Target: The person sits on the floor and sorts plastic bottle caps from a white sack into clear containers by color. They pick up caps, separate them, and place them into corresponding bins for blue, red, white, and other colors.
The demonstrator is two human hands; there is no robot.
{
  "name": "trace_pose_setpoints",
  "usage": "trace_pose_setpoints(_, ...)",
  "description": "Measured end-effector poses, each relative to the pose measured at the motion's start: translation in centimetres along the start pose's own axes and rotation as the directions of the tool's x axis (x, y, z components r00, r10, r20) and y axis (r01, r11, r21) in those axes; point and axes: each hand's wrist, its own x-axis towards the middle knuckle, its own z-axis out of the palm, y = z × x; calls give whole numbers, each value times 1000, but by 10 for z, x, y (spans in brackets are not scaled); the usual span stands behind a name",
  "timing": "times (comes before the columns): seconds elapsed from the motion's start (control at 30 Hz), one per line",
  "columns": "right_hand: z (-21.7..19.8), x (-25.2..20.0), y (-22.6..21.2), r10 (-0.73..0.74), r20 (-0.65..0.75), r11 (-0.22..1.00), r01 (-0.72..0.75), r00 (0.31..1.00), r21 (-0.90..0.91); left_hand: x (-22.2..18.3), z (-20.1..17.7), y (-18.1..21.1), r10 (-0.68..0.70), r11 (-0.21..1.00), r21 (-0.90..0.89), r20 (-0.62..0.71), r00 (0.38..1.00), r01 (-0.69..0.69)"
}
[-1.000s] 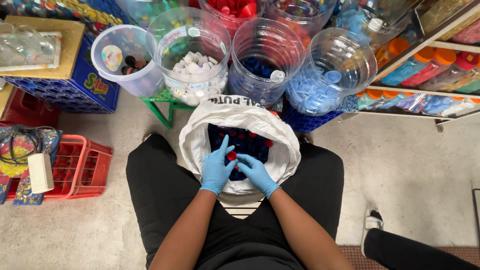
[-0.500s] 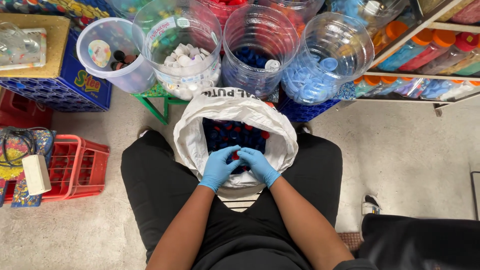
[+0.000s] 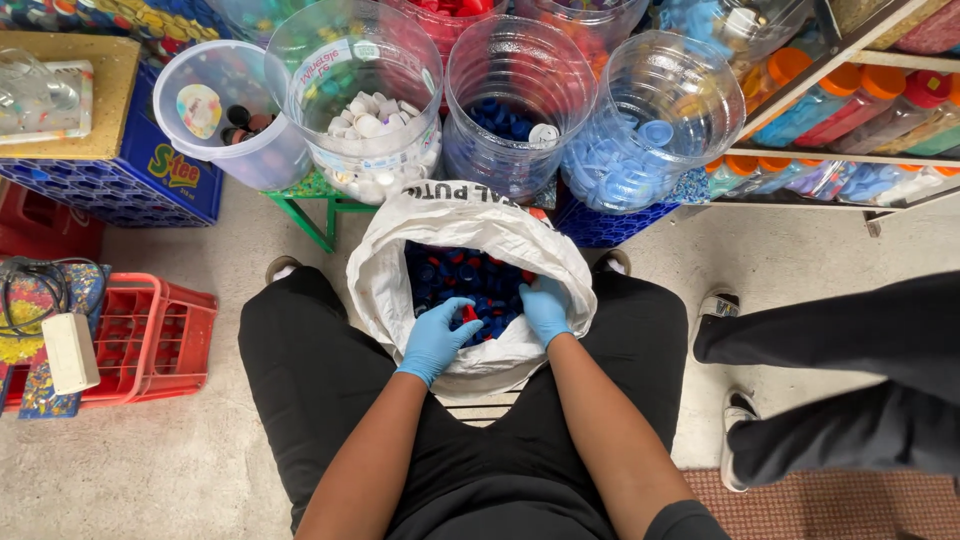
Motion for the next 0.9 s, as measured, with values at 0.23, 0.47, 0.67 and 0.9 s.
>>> trace_pose_setpoints(0.23, 0, -1, -5, -13, 85, 1000, 15, 996, -18, 0, 0, -1, 1, 1000, 18, 27, 1000, -1)
trace_pose_setpoints(0.47, 19, -5, 18, -105, 97, 985, 90, 990, 147, 0, 0, -3, -3, 1000, 14, 39, 999, 3)
trace_pose_setpoints(0.67, 0, -33, -8, -126, 163, 885, 37, 979, 463, 5, 1, -10, -44, 999, 34, 39, 998, 43)
trace_pose_setpoints(0.9, 15, -74, -31, -288, 237, 617, -9, 928, 787, 8, 1, -14, -29, 996, 84, -30, 999, 32)
